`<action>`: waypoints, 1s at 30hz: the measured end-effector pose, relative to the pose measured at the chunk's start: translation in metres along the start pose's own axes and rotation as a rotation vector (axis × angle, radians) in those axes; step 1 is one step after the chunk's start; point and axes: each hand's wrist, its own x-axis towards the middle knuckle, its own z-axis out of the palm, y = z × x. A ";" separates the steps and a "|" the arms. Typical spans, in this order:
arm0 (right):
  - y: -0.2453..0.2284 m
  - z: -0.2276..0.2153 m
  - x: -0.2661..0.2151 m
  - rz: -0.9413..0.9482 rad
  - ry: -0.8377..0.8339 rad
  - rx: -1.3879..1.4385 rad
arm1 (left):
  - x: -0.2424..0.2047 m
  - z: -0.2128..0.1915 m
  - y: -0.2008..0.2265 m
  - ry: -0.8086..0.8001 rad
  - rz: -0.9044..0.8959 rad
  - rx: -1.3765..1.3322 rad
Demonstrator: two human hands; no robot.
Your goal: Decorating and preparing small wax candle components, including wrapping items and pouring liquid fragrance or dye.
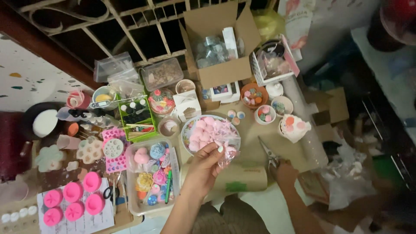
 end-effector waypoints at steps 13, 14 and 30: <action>-0.036 -0.073 0.005 -0.045 0.171 0.952 | -0.005 0.048 -0.016 -0.039 0.130 0.069; -0.055 -0.132 -0.015 -0.157 0.051 1.314 | -0.009 0.053 -0.016 -0.035 0.149 0.104; -0.094 -0.284 -0.116 -0.872 0.198 1.627 | -0.064 0.078 -0.003 -0.260 0.094 0.130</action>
